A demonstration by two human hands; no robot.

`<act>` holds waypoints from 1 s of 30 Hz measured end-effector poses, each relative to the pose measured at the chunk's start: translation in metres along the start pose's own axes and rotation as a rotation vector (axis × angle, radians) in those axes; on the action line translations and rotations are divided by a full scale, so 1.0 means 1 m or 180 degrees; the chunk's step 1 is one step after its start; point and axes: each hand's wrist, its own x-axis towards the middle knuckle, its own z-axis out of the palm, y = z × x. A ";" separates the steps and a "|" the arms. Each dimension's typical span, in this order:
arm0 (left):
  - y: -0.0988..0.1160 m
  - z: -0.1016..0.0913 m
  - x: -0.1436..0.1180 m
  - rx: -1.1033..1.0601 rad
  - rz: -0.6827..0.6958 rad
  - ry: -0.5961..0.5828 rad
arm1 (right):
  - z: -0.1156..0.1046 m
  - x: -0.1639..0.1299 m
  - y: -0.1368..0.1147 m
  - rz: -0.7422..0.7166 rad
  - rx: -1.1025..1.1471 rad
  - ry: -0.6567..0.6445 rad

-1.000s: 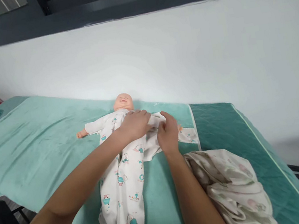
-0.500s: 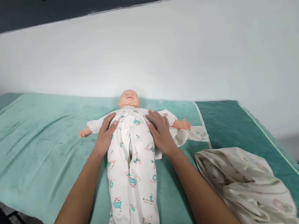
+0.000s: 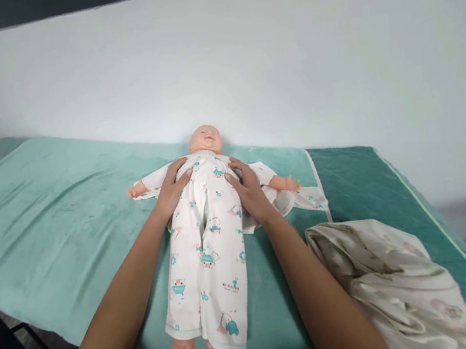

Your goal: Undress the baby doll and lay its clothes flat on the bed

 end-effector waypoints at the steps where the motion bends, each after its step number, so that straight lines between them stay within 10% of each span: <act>1: -0.002 0.000 0.003 -0.0008 0.0016 -0.0007 | 0.001 0.002 0.001 -0.0021 0.0002 0.0054; 17: -0.002 -0.003 0.008 -0.0256 -0.0226 -0.0016 | 0.005 0.014 0.003 0.0509 0.0601 0.0127; 30: 0.003 -0.003 -0.003 0.1899 0.1496 0.0273 | -0.003 0.009 -0.016 0.0068 -0.0143 -0.0230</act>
